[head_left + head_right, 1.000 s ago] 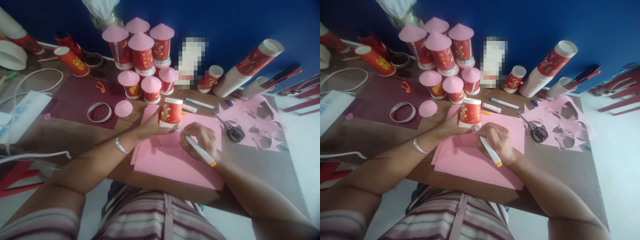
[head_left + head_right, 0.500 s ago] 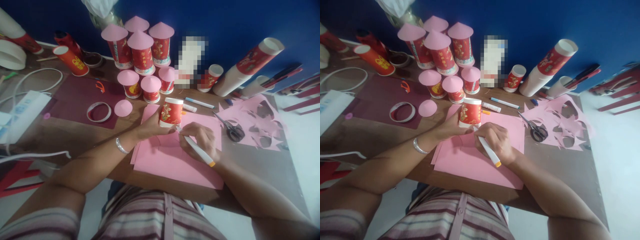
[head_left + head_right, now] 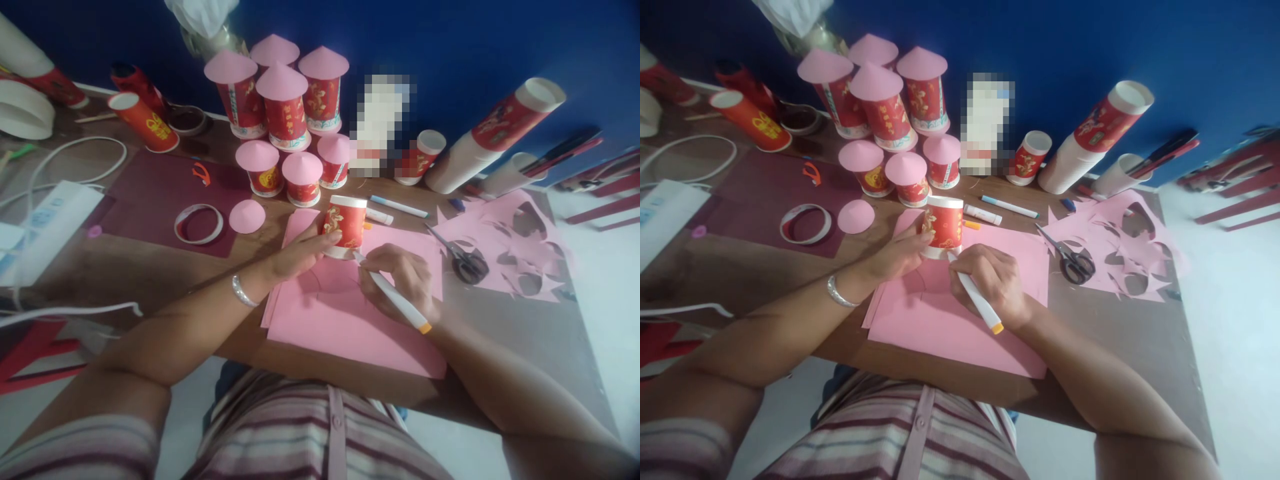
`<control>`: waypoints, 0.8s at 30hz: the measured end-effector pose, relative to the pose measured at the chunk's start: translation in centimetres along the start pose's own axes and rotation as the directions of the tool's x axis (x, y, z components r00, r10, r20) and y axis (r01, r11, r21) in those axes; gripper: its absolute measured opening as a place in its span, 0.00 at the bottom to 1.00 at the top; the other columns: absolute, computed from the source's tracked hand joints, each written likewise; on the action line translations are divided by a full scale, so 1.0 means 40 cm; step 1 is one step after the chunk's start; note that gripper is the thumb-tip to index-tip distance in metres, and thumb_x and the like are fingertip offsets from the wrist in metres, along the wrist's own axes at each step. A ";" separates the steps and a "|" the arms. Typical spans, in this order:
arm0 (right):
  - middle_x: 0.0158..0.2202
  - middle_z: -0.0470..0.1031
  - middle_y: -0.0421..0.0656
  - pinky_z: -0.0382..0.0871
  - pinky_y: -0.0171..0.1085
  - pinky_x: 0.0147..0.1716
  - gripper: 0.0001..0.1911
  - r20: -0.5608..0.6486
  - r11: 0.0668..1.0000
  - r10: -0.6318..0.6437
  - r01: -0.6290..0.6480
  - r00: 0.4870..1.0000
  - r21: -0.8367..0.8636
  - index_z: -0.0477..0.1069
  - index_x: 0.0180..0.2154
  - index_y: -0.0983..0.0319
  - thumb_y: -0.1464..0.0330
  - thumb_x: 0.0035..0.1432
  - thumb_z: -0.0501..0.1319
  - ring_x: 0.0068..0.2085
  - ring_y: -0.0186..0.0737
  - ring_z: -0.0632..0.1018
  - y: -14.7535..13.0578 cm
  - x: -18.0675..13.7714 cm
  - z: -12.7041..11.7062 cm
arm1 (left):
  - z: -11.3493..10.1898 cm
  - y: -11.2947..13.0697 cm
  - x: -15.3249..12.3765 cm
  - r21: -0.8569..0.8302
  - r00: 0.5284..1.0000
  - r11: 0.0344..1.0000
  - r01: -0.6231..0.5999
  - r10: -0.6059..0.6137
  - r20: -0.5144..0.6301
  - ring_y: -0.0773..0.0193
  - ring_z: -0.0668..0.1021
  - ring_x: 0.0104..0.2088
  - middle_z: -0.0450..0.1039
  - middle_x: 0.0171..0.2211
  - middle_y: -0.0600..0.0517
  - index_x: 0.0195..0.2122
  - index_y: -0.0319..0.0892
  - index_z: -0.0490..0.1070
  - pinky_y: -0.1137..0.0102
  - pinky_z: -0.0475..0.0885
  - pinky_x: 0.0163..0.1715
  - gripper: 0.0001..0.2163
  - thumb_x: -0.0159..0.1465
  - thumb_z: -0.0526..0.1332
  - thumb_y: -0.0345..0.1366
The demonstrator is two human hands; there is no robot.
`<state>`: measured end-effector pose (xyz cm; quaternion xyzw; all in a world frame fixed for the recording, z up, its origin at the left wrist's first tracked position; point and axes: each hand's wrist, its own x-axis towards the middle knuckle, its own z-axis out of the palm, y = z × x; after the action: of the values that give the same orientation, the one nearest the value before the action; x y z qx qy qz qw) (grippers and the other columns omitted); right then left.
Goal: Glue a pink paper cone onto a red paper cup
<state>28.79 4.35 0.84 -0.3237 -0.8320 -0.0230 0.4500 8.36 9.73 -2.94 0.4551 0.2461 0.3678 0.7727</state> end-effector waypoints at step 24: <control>0.29 0.78 0.39 0.75 0.33 0.27 0.11 -0.007 0.999 -0.003 0.003 1.000 0.034 0.69 0.40 0.58 0.79 0.60 0.65 0.27 0.35 0.80 -0.003 0.002 -0.004 | 0.000 -0.011 0.005 -0.068 0.999 0.997 -0.026 0.024 -0.032 0.53 0.79 0.61 0.79 0.58 0.48 0.59 0.48 0.72 0.60 0.73 0.59 0.20 0.69 0.67 0.48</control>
<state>28.79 4.23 1.02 -0.3146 -0.8312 -0.0107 0.4582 8.63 9.76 -3.35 0.4256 0.2399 0.3926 0.7792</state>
